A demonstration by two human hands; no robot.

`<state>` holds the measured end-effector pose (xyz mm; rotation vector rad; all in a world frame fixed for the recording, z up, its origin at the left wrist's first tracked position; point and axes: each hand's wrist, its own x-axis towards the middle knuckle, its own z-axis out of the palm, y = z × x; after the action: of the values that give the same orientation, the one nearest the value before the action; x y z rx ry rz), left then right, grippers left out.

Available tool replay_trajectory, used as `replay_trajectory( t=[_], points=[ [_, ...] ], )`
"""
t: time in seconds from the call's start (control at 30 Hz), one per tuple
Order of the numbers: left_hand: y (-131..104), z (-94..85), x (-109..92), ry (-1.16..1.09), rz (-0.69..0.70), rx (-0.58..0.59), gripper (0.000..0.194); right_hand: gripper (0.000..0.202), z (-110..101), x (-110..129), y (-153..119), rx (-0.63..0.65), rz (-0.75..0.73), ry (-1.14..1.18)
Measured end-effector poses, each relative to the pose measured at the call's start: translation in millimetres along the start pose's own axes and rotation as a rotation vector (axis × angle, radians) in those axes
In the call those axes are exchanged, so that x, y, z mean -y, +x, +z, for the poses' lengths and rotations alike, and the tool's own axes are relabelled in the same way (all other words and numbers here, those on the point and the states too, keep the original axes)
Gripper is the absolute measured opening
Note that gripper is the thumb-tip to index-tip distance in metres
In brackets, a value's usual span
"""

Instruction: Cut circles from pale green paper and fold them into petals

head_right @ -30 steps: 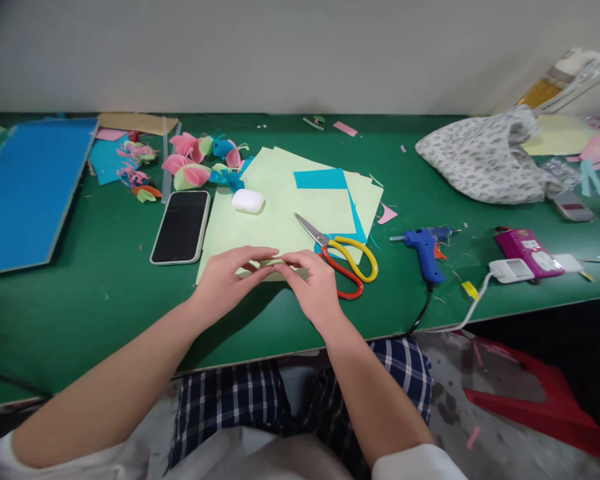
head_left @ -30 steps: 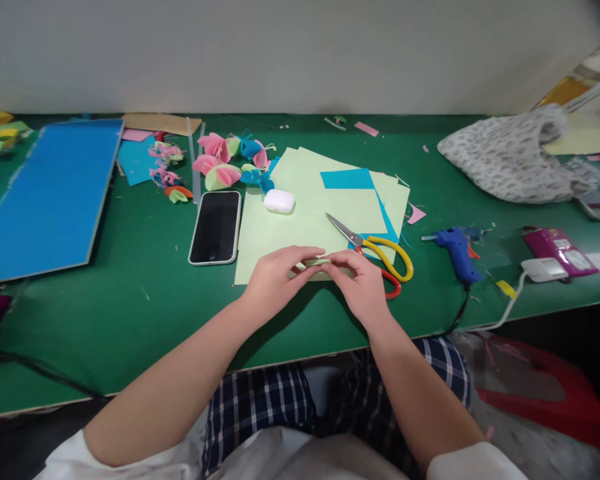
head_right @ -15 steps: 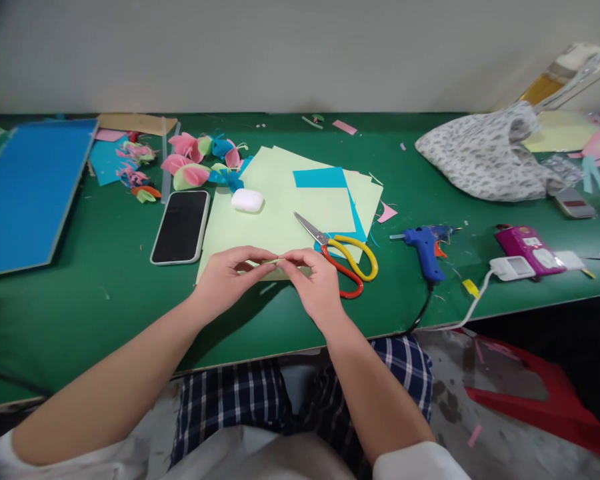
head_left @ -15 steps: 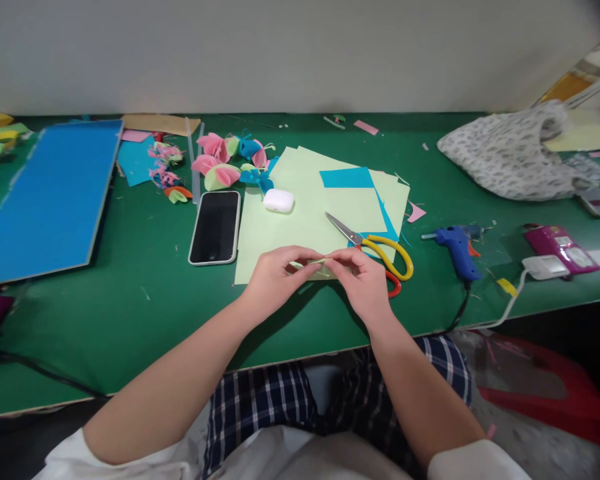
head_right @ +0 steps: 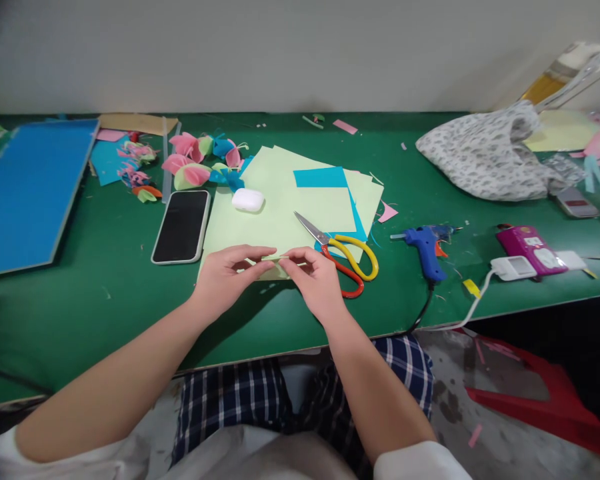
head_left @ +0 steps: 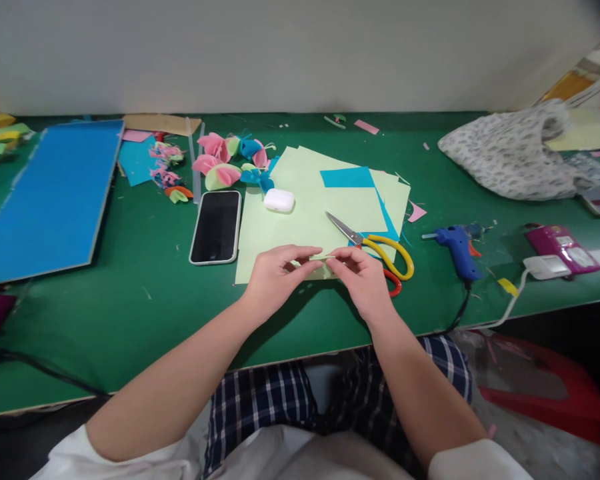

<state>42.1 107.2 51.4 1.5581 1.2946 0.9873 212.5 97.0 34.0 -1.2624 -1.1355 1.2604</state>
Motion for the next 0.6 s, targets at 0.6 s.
replay_trajectory(
  t=[0.6],
  points=[
    [6.4,0.3,2.0,-0.309,-0.305,0.044,0.025,0.033,1.7,-1.2,2.6,0.067,0.146,0.051]
  ],
)
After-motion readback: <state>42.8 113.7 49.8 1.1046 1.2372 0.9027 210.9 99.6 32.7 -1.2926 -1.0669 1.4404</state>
